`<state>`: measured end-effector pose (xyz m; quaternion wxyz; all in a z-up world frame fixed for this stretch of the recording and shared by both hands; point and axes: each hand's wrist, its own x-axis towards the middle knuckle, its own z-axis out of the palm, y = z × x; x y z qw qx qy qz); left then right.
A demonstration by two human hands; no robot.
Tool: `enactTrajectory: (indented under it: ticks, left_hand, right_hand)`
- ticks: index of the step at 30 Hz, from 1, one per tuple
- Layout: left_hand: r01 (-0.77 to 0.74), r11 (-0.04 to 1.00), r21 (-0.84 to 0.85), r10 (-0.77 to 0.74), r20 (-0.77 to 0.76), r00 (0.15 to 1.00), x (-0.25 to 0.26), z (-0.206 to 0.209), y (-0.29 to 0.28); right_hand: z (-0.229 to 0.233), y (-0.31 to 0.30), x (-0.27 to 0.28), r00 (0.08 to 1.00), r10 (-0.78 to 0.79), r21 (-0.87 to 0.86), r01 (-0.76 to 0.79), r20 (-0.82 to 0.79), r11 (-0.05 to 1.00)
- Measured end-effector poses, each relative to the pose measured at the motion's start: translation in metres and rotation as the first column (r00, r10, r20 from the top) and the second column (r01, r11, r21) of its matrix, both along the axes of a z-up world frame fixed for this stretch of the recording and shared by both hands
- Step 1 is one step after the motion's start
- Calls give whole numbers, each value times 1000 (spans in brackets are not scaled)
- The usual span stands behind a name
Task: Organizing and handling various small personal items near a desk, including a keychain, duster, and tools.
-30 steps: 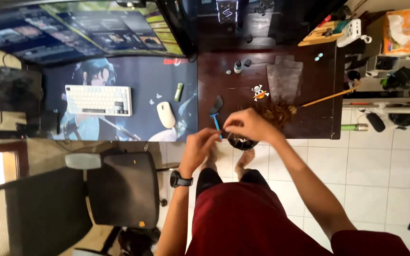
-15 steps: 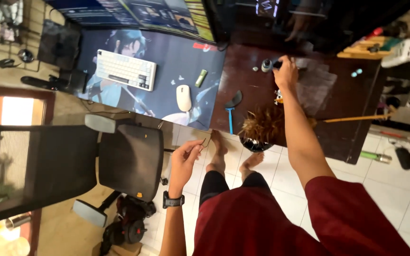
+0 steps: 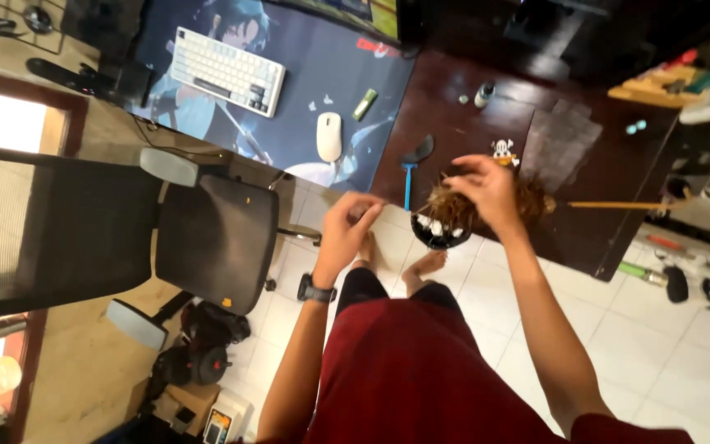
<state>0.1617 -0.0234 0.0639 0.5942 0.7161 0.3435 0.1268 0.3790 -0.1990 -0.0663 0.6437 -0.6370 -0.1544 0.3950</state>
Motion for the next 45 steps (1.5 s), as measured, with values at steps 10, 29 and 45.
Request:
enactTrajectory:
  ticks: [10, 29, 45]
  left_hand:
    - [208, 975, 81, -209, 11, 978, 14, 0, 35]
    - [215, 971, -99, -206, 98, 974, -40, -1, 155]
    - [232, 863, -449, -113, 275, 955, -99, -40, 208]
  right_hand:
    - [79, 44, -78, 997, 72, 58, -71, -15, 996]
    - [94, 161, -139, 991, 125, -84, -121, 44, 989]
    - [100, 226, -169, 985, 171, -90, -167, 33, 982]
